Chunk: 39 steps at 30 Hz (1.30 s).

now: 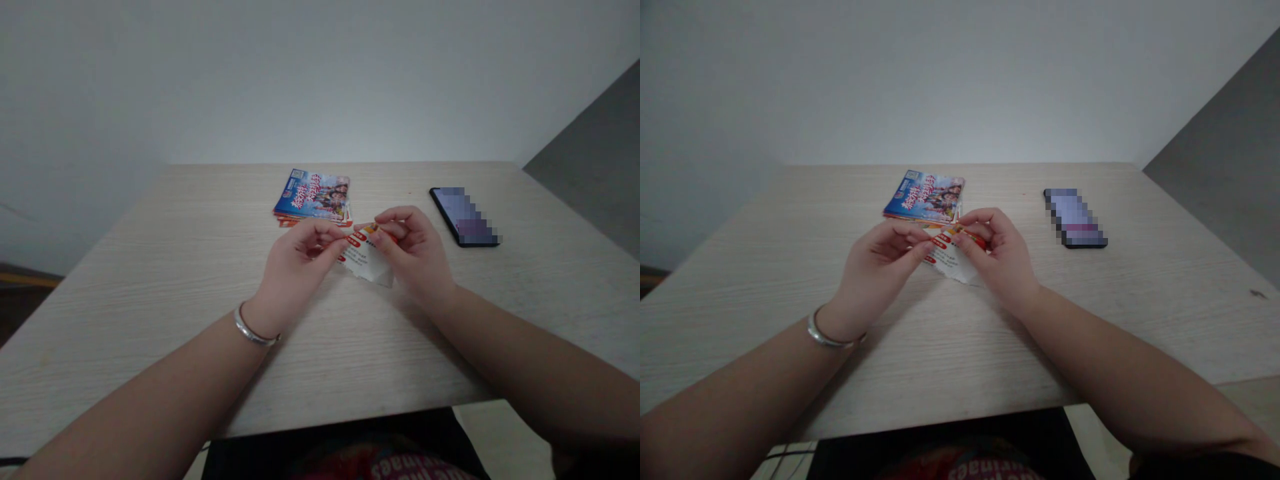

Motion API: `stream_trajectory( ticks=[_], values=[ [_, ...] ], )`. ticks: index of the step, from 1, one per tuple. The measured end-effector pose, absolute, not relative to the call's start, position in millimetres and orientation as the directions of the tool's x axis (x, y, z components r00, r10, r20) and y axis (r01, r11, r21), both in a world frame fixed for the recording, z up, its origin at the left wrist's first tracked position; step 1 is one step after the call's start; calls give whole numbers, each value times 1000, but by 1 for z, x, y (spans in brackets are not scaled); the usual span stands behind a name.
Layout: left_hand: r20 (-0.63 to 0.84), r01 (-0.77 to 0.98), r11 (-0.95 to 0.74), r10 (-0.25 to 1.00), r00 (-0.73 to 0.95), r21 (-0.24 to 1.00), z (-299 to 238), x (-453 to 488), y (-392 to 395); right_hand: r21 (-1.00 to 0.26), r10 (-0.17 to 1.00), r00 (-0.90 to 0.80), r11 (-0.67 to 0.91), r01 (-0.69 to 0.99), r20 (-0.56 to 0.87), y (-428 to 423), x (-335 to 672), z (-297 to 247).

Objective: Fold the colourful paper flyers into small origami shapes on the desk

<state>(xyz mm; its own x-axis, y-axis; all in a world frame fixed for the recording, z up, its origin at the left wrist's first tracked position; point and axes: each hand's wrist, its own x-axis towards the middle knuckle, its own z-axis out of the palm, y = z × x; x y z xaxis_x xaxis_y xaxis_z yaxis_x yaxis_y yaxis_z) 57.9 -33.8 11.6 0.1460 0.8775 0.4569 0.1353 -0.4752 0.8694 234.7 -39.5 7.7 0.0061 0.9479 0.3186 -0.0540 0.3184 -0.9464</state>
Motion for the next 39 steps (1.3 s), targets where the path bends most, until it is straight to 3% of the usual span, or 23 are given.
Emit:
stream_trajectory(
  ticks=[4,7,17,22,27,35,39],
  values=[
    [516,166,-524,852,91,835,12,56,-31,-948,948,4,318,14,319,-36,239,5],
    [548,166,-565,825,142,808,11,54,-30,-949,950,11,313,34,313,-36,241,5],
    [591,405,-643,762,264,649,9,46,-26,-957,956,94,285,-54,279,-35,245,12],
    [607,461,-653,748,269,601,10,44,-24,-928,924,96,373,-9,370,-28,250,11],
    [607,520,-631,756,245,576,12,42,-23,-927,929,111,363,-95,352,-21,252,2],
    [630,478,-657,737,244,583,13,42,-23,-882,885,38,465,-70,464,-16,260,4],
    [674,485,-697,691,261,528,15,42,-24,-820,824,-28,565,86,565,-17,266,3]
  ],
)
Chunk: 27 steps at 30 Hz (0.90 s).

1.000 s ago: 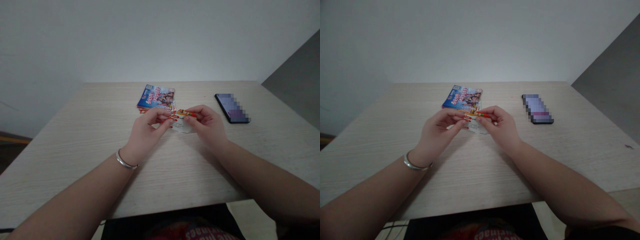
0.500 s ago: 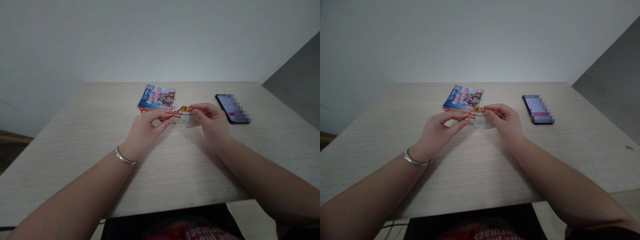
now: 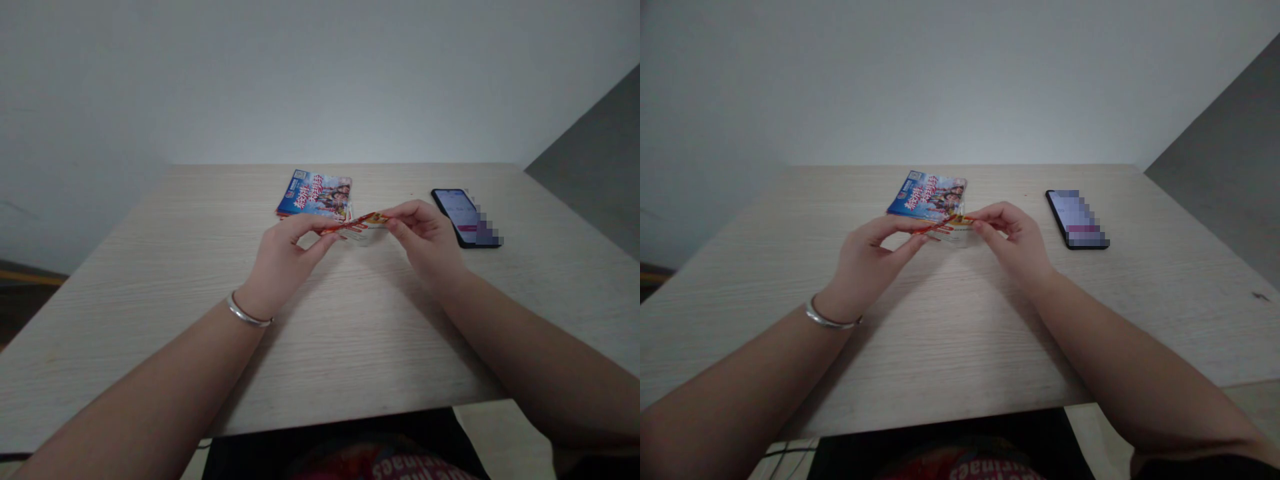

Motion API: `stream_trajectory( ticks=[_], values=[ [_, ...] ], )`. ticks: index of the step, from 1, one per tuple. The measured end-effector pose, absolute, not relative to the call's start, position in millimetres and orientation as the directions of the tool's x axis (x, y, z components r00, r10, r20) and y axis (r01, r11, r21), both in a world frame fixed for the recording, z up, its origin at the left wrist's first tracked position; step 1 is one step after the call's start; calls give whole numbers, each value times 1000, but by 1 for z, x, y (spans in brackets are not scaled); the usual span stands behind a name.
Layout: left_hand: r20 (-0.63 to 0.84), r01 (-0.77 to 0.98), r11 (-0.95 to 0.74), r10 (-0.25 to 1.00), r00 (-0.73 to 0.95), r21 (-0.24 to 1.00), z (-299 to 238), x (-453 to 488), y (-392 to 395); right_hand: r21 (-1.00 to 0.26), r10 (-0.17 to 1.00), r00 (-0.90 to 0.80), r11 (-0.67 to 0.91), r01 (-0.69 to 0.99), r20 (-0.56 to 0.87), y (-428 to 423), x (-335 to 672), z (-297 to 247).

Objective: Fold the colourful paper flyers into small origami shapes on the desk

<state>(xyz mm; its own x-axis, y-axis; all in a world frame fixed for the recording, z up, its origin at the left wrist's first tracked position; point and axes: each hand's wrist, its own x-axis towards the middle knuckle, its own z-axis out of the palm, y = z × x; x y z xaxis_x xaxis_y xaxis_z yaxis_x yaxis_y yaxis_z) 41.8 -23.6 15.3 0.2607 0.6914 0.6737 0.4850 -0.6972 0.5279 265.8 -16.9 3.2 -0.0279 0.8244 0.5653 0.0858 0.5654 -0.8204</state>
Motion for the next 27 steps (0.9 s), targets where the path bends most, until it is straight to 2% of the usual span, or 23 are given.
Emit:
stream_trajectory(
  ticks=[4,8,16,21,24,27],
  values=[
    [727,523,-749,612,312,406,15,41,-25,-665,752,-175,648,372,635,-24,268,8],
    [743,533,-752,598,302,388,13,41,-26,-559,695,-236,698,448,679,-30,267,13],
    [747,528,-766,581,323,367,15,40,-21,-648,747,-132,639,415,652,-32,265,12],
    [744,583,-745,580,330,323,17,38,-21,-689,771,-99,612,388,629,-34,263,12],
    [698,629,-711,622,354,314,18,39,-22,-709,782,-100,605,362,615,-34,262,10],
    [604,686,-636,715,352,352,18,40,-22,-730,794,-106,595,337,599,-33,262,7]
  ],
)
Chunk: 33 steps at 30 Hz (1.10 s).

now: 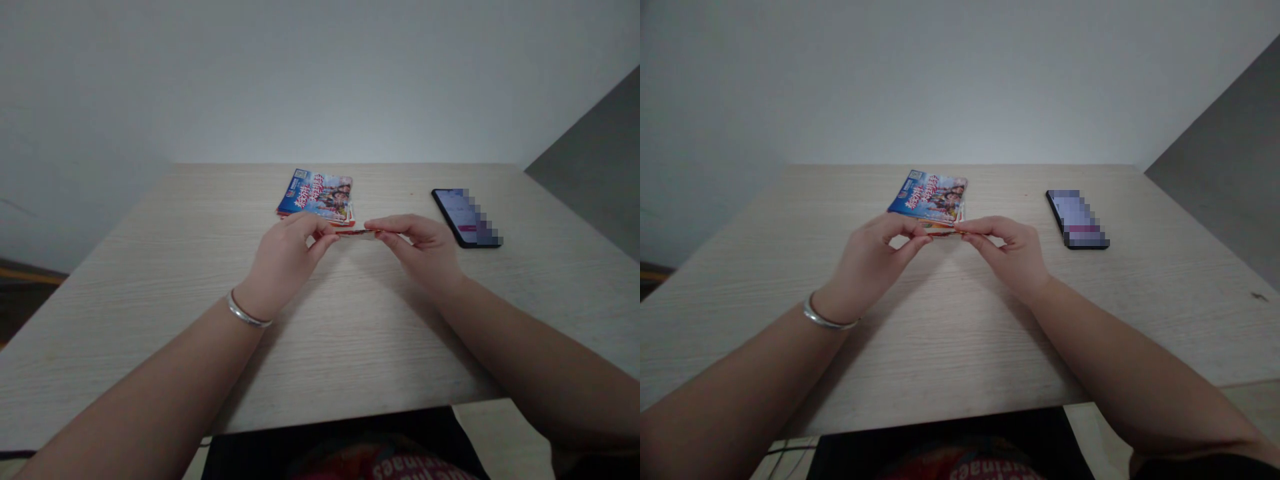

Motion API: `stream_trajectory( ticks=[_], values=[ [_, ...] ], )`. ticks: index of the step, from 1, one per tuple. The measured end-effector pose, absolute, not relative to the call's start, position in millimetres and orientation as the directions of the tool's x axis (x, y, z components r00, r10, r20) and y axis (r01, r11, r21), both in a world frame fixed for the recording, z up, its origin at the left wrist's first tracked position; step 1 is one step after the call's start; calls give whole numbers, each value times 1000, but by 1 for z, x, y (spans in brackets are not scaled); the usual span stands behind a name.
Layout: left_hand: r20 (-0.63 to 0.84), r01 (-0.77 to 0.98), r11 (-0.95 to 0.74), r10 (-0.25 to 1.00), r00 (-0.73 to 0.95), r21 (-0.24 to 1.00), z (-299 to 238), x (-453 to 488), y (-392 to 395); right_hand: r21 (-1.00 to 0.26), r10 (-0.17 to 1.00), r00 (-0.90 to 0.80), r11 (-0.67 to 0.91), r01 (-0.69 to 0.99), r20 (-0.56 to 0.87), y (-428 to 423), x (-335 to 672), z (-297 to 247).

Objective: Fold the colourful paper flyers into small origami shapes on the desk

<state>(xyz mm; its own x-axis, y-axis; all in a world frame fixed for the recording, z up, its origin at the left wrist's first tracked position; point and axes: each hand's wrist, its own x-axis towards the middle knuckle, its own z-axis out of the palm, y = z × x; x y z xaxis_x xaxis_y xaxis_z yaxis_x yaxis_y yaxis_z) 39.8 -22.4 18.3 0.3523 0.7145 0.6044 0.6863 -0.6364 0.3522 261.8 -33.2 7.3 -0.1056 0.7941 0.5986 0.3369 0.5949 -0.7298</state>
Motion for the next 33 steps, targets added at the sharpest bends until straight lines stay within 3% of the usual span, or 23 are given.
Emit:
stream_trajectory(
  ticks=[4,8,13,18,22,33],
  values=[
    [510,740,-556,792,334,379,15,40,-18,-752,806,-97,582,309,584,-31,262,3],
    [530,752,-543,790,307,374,13,35,-11,-781,810,-15,570,255,587,-26,265,0],
    [580,541,-689,714,392,483,14,35,-16,-769,790,-37,605,208,612,-22,268,0],
    [647,514,-742,650,397,430,14,39,-22,-763,795,-120,606,225,595,-22,268,1],
    [679,572,-734,630,376,365,15,38,-20,-697,774,-161,625,351,613,-27,267,5],
    [599,635,-755,587,545,162,25,36,-20,-632,731,-158,662,403,664,-30,264,9]
  ],
)
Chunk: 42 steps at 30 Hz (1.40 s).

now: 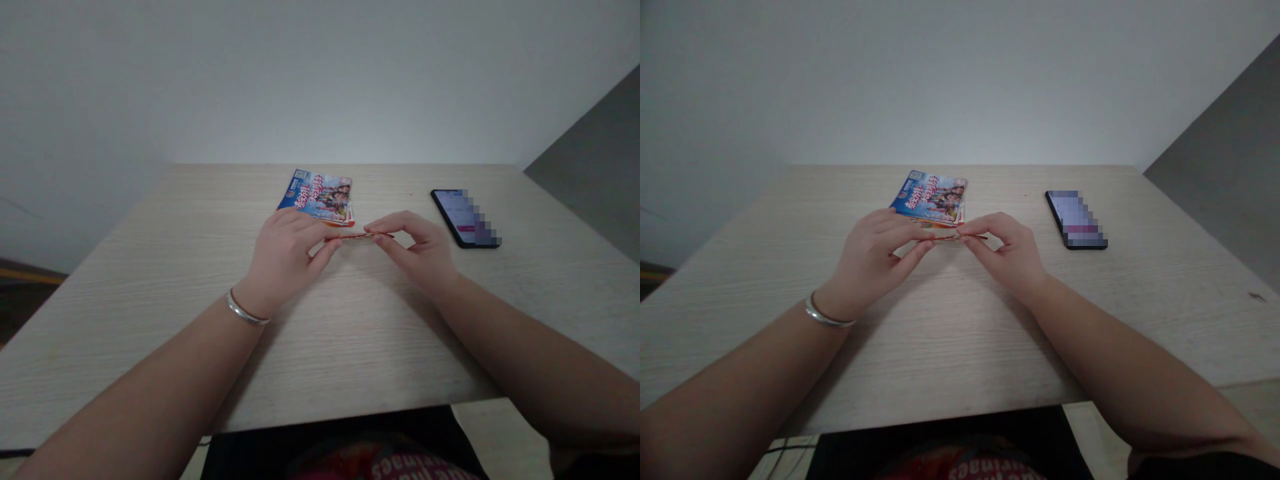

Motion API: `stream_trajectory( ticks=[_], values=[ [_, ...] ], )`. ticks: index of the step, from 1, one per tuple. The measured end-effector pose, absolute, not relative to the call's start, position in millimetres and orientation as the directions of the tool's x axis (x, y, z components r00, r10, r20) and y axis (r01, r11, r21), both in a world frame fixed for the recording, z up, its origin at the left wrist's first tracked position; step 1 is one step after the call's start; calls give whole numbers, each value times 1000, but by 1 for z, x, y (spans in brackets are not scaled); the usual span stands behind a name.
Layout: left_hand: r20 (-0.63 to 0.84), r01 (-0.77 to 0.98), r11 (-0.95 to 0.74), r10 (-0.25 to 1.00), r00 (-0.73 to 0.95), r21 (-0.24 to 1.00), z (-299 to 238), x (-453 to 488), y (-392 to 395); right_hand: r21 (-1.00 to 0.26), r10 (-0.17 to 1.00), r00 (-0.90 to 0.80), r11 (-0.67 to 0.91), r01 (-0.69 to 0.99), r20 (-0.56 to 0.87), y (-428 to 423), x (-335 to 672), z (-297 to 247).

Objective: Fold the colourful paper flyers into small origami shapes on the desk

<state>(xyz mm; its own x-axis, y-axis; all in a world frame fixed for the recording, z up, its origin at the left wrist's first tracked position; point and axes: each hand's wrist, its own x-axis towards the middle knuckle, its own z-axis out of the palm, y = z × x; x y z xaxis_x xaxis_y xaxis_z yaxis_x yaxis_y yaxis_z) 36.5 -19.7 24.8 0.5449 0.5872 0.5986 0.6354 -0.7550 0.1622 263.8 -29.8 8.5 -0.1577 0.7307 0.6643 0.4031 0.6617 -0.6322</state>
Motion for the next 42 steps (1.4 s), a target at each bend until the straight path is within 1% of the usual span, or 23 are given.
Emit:
stream_trajectory(
  ticks=[6,11,14,17,20,22,25,27,31,33,35,36,37,38,39,40,41,42],
  values=[
    [637,607,-790,513,576,87,27,42,-25,-555,663,-239,735,389,709,-32,257,12],
    [682,625,-779,487,546,56,20,42,-24,-476,634,-257,741,474,730,-32,256,13],
    [663,633,-774,476,578,3,19,40,-21,-464,641,-250,724,511,725,-31,259,14],
    [620,673,-738,501,604,-59,21,37,-19,-451,636,-243,720,527,732,-30,262,13],
    [587,690,-716,517,623,-101,22,32,-17,-394,604,-293,744,540,741,-28,265,12],
    [587,679,-724,497,639,-125,21,30,-16,-340,572,-338,767,545,747,-27,266,12],
    [616,691,-713,491,616,-123,18,29,-14,-262,513,-391,801,538,764,-25,267,11],
    [613,717,-690,526,590,-98,16,30,-14,-235,482,-413,822,518,773,-25,268,10],
    [548,759,-650,625,556,-29,12,30,-13,-240,500,-427,814,530,753,-25,267,7],
    [533,764,-646,652,539,18,10,29,-12,-241,520,-427,797,553,740,-25,267,5],
    [528,751,-651,678,511,109,8,29,-11,-235,542,-425,775,587,725,-25,267,4],
    [524,736,-647,705,478,198,8,30,-11,-227,550,-424,763,605,719,-24,267,3],
    [511,703,-631,744,429,329,7,31,-11,-217,552,-420,754,619,720,-24,267,3],
    [482,636,-596,793,372,490,7,33,-11,-205,547,-416,750,629,726,-24,267,3],
    [424,523,-526,850,312,670,6,36,-12,-188,533,-414,752,632,738,-25,267,3],
    [347,349,-426,899,268,835,6,40,-13,-165,512,-415,756,633,753,-25,267,4],
    [245,161,-292,934,259,943,6,44,-15,-138,488,-419,761,634,766,-25,266,5],
    [134,-4,-139,952,273,990,7,48,-17,-108,466,-429,764,636,774,-25,265,5]
  ],
)
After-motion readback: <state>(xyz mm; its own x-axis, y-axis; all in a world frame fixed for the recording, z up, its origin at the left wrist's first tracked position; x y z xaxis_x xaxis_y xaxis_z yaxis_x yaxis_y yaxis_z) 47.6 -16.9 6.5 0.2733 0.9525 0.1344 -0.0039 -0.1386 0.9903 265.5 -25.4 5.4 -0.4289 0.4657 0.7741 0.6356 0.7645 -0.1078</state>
